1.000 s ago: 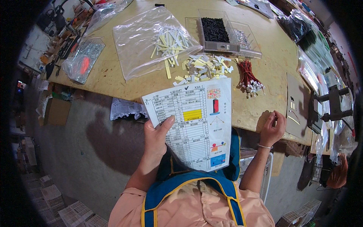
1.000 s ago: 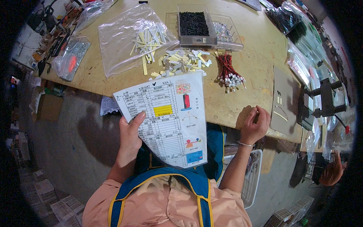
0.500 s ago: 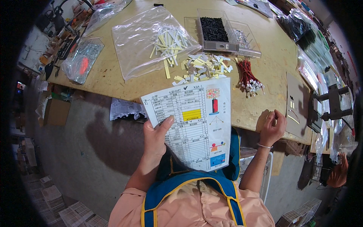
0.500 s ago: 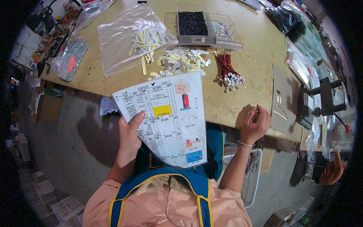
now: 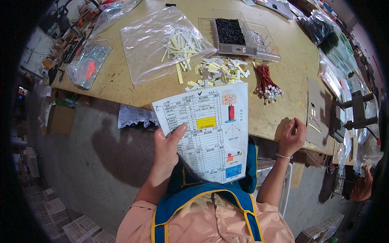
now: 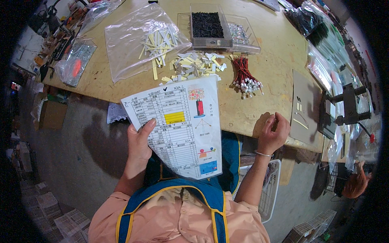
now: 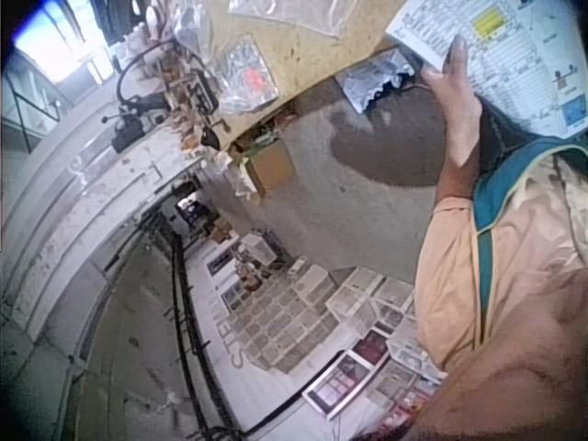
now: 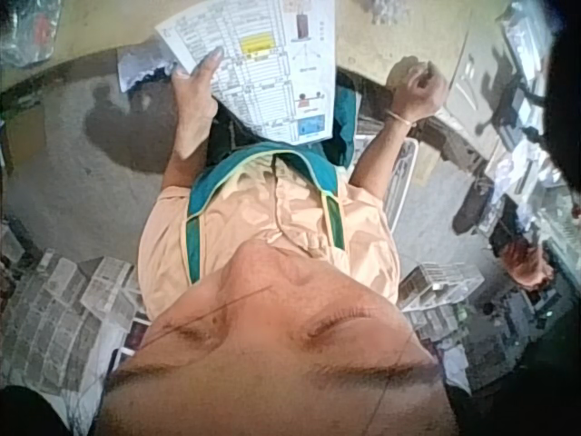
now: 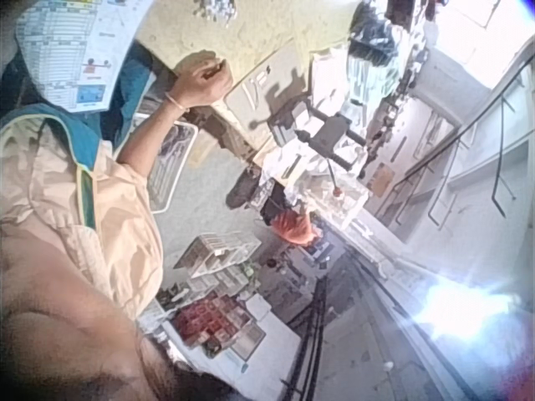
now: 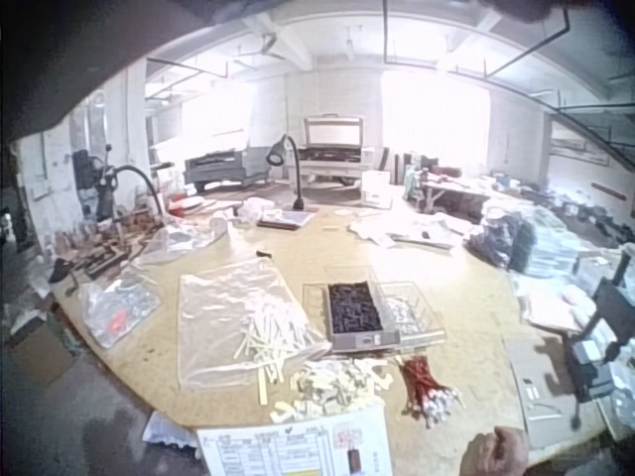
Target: The person consults an instruction sheet, then picks up small wooden sticks, red wires, and a round wooden disc. They insert a stick into the disc and continue handling components on the table.
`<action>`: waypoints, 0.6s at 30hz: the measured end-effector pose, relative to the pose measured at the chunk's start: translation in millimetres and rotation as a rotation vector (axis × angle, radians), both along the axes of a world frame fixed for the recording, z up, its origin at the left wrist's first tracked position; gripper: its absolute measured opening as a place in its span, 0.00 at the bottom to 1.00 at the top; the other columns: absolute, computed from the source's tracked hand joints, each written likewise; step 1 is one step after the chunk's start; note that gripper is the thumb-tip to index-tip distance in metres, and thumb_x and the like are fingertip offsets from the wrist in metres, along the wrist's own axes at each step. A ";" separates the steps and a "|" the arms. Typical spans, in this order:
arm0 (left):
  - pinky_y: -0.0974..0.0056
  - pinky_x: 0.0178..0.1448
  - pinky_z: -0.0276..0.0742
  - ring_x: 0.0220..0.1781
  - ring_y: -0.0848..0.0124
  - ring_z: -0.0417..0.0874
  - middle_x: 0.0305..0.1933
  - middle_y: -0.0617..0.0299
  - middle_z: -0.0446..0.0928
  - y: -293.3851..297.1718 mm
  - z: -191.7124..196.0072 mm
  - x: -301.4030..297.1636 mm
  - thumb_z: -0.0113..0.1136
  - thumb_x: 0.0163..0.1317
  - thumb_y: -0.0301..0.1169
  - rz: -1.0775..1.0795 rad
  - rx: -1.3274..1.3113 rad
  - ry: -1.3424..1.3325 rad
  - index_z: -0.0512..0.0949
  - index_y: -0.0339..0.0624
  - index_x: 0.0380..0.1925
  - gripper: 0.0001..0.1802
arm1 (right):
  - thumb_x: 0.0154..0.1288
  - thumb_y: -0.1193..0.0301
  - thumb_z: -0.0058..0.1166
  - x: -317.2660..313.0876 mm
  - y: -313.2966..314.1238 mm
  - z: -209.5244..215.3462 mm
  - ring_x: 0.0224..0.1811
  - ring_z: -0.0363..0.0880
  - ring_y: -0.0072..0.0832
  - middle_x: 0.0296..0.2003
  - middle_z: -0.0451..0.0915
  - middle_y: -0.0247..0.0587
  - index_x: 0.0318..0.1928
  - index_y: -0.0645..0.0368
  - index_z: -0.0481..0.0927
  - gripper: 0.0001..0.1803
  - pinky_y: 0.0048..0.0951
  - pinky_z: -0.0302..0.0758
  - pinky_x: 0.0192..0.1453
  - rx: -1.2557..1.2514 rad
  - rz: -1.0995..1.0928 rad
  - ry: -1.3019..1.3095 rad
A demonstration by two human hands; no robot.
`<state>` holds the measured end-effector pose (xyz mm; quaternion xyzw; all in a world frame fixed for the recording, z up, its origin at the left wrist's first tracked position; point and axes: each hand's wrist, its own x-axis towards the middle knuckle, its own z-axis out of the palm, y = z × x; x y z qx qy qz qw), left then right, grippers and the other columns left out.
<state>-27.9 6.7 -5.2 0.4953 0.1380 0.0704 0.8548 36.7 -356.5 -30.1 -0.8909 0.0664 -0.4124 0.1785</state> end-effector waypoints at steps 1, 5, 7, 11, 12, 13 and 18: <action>0.66 0.55 0.80 0.50 0.71 0.85 0.51 0.53 0.84 0.2 0.3 -0.1 0.63 0.66 0.22 -0.006 0.004 0.001 0.79 0.31 0.53 0.15 | 0.68 0.72 0.59 -0.1 -0.1 0.2 0.37 0.81 0.36 0.36 0.82 0.44 0.43 0.63 0.83 0.08 0.34 0.78 0.44 -0.004 0.001 0.002; 0.66 0.55 0.81 0.50 0.71 0.85 0.51 0.53 0.84 0.7 1.0 -0.5 0.63 0.66 0.22 -0.012 0.012 0.001 0.79 0.30 0.52 0.15 | 0.68 0.72 0.59 -0.3 0.3 0.4 0.36 0.80 0.36 0.36 0.82 0.43 0.43 0.63 0.83 0.08 0.34 0.77 0.44 0.005 0.003 0.006; 0.66 0.55 0.81 0.50 0.71 0.85 0.51 0.53 0.84 0.4 0.9 -0.5 0.63 0.66 0.22 -0.007 0.011 -0.003 0.79 0.30 0.52 0.15 | 0.68 0.72 0.59 0.1 0.1 0.3 0.36 0.80 0.36 0.36 0.82 0.43 0.43 0.63 0.83 0.08 0.34 0.77 0.44 0.005 0.004 0.009; 0.66 0.55 0.81 0.50 0.71 0.85 0.51 0.53 0.84 0.4 0.5 -0.6 0.63 0.66 0.22 -0.003 0.008 -0.009 0.80 0.31 0.52 0.15 | 0.68 0.72 0.58 0.1 -0.9 -0.8 0.37 0.80 0.36 0.36 0.82 0.43 0.43 0.63 0.83 0.08 0.34 0.77 0.44 -0.003 0.006 0.005; 0.66 0.55 0.81 0.50 0.71 0.85 0.51 0.53 0.84 0.5 0.4 -0.7 0.63 0.66 0.22 -0.003 0.008 -0.009 0.80 0.31 0.52 0.15 | 0.68 0.72 0.58 0.4 -1.3 -1.2 0.37 0.81 0.36 0.36 0.82 0.43 0.43 0.63 0.83 0.07 0.34 0.78 0.44 -0.008 0.008 0.002; 0.66 0.55 0.80 0.50 0.71 0.84 0.51 0.53 0.84 0.5 0.2 -0.8 0.64 0.66 0.22 -0.004 0.007 -0.011 0.80 0.31 0.52 0.15 | 0.68 0.72 0.58 0.5 -1.8 -1.5 0.37 0.81 0.36 0.36 0.82 0.43 0.43 0.63 0.83 0.07 0.34 0.78 0.44 -0.014 0.009 0.000; 0.66 0.55 0.80 0.50 0.72 0.84 0.51 0.54 0.84 0.4 -0.2 -0.7 0.64 0.66 0.22 -0.001 0.003 -0.016 0.80 0.31 0.52 0.15 | 0.68 0.72 0.58 0.6 -2.9 -2.6 0.37 0.81 0.36 0.36 0.82 0.43 0.43 0.62 0.83 0.07 0.34 0.78 0.45 -0.024 0.003 0.000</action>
